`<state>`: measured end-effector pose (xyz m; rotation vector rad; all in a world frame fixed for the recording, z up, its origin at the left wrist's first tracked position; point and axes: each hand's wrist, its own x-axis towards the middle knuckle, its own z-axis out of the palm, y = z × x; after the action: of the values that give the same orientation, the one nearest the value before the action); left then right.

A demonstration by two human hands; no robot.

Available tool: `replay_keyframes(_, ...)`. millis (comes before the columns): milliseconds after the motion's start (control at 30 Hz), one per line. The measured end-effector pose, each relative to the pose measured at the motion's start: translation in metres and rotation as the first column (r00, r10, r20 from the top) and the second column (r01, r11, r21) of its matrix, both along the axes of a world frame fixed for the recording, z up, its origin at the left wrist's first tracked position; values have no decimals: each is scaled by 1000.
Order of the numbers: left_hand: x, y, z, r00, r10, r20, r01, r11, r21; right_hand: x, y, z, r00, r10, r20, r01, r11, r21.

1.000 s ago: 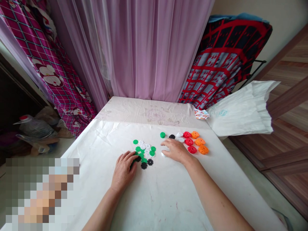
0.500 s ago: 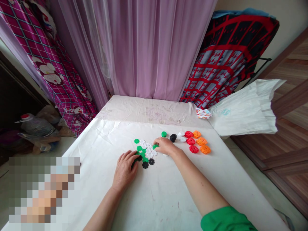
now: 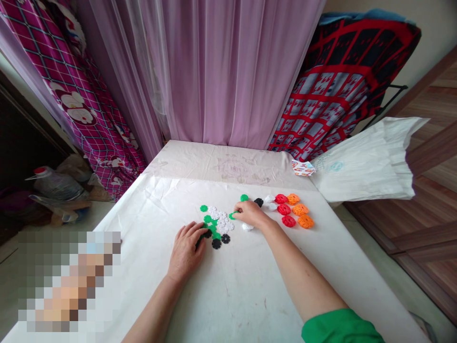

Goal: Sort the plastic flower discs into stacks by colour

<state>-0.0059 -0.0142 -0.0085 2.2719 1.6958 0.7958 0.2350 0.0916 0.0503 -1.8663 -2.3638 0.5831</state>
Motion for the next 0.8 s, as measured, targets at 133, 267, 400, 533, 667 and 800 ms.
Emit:
replay_keyframes(133,0,0,0,1000,3,0,-3,1000,13,3,4,2,998,5,58,-6,1000,26)
replay_keyframes(267,0,-1,-1,1000,2,5,-3,1000,21,15,12,5,997,-54,49,47,991,122)
replay_keyframes(400,0,0,-3,1000,4,7,-4,1000,29,33,35,18,977,-204,-64,212,963,166)
replay_keyframes(533,0,1,-3,1000,-1,6,0,999,37,42,60,30,970,-236,-64,241,967,86)
replay_keyframes(667,-1,1,-3,1000,-5,12,5,999,37,40,73,28,986,-166,-12,166,986,31)
replay_keyframes(800,-2,0,-4,1000,-5,7,5,999,37,40,80,21,995,-90,35,92,995,-49)
